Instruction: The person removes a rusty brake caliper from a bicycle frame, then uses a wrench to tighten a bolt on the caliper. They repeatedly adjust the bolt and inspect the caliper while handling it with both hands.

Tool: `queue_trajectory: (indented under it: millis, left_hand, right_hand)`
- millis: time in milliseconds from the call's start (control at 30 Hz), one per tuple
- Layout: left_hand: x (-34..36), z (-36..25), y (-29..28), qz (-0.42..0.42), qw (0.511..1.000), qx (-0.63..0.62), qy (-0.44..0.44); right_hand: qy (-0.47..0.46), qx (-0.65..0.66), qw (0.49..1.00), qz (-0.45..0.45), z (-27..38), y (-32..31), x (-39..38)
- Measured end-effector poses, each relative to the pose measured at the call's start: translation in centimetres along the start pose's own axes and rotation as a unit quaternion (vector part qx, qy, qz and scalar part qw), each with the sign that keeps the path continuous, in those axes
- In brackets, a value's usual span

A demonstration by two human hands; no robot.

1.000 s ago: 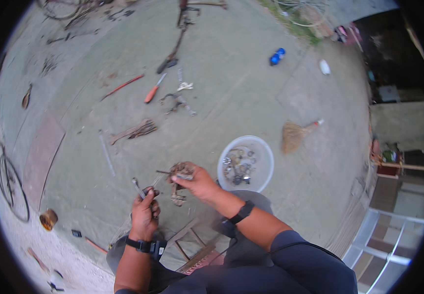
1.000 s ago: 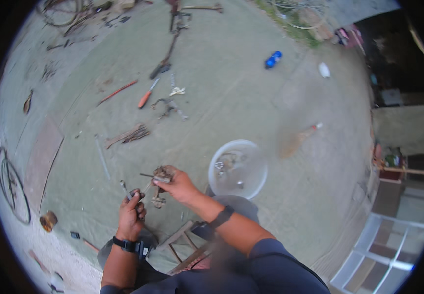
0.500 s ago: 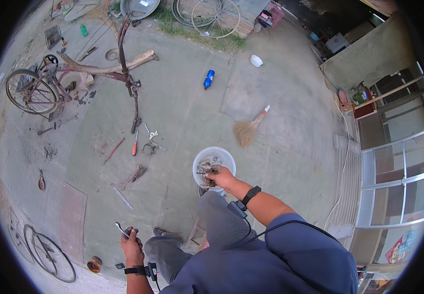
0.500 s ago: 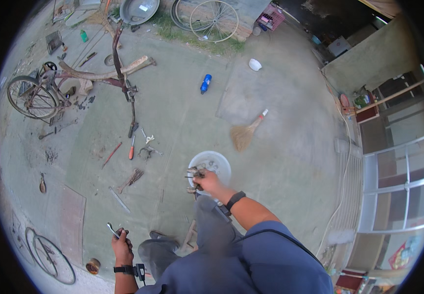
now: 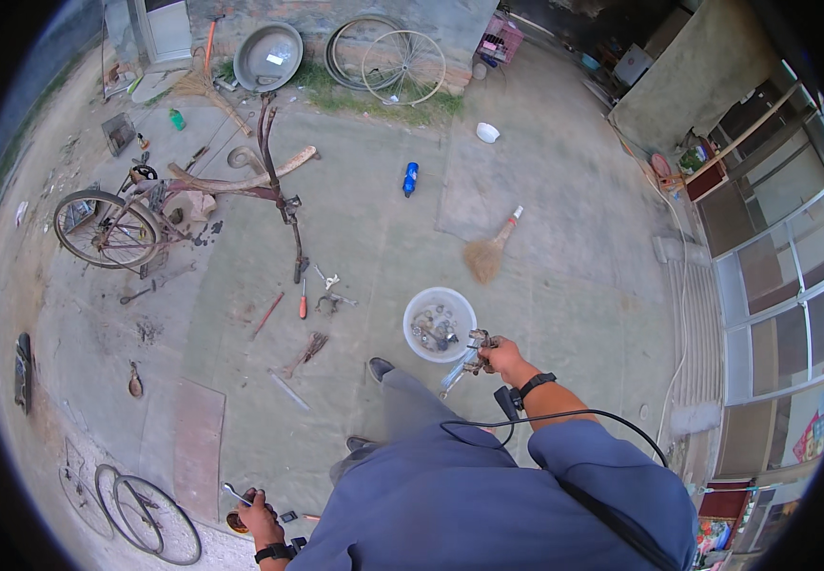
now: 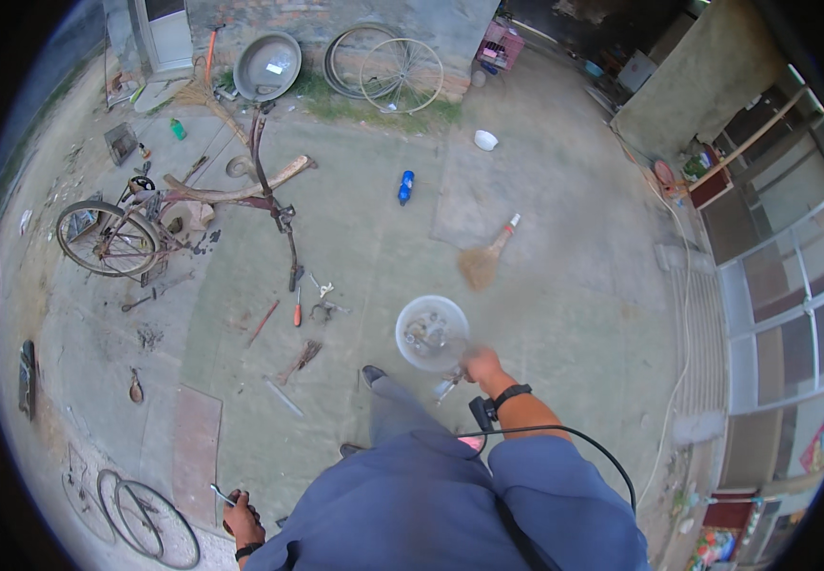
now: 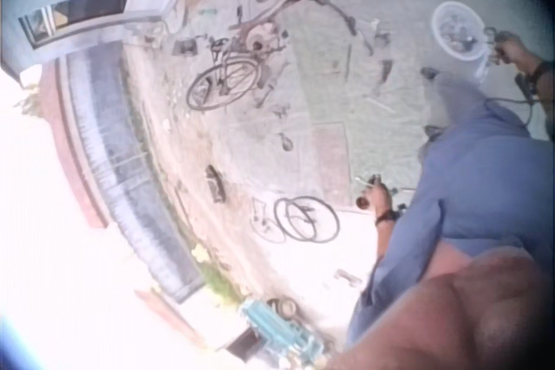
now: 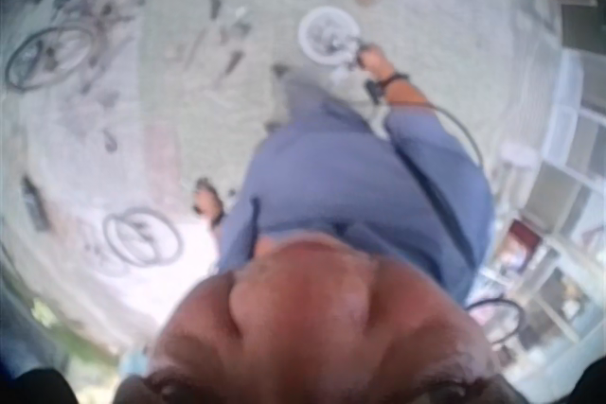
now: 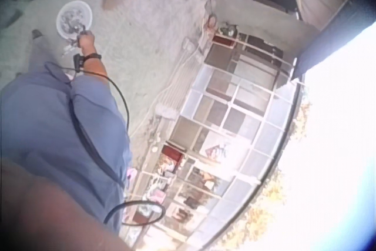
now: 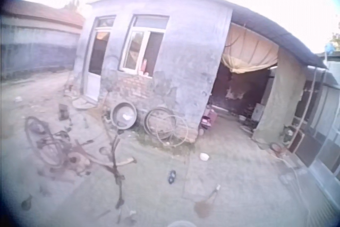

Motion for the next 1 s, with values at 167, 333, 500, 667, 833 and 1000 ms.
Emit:
queue_trajectory:
  millis: [167, 333, 500, 667, 833, 1000]
  left_hand:
    - [-0.5, -0.3, 0.3, -0.037, 0.999, -0.030, -0.008]
    - [-1.7, -2.3, 0.9, -0.055, 0.998, -0.007, -0.006]
    - [-3.1, -5.4, 3.9, -0.077, 0.996, -0.035, 0.012]
    - [-3.8, -7.9, 7.0, -0.085, 0.996, -0.031, 0.017]
    - [-4.4, -9.6, 9.0, -0.089, 0.995, -0.029, 0.026]
    - [-5.1, -11.0, 10.5, -0.090, 0.995, -0.032, 0.035]
  right_hand:
    - [-0.140, -0.157, 0.977, 0.044, -0.5, 3.9, 4.8]
    - [-0.230, -0.248, 0.937, 0.089, 3.6, 10.1, 7.8]
    - [-0.159, -0.071, 0.975, 0.139, 9.0, 13.0, 7.6]
    - [-0.162, -0.111, 0.973, 0.118, 10.4, 13.2, 9.8]
    - [-0.143, -0.157, 0.971, 0.110, 9.0, 11.2, 13.0]
    - [-0.264, -0.267, 0.922, 0.095, 8.7, 10.0, 14.6]
Point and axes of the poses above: each hand's wrist, its own x-axis towards the middle knuckle, its own y-axis out of the palm, z = x × y, the point moved 2 cm from there along x, towards the middle knuckle, and after that the axes turned 12 degrees about -z, right-handed, at the moved point
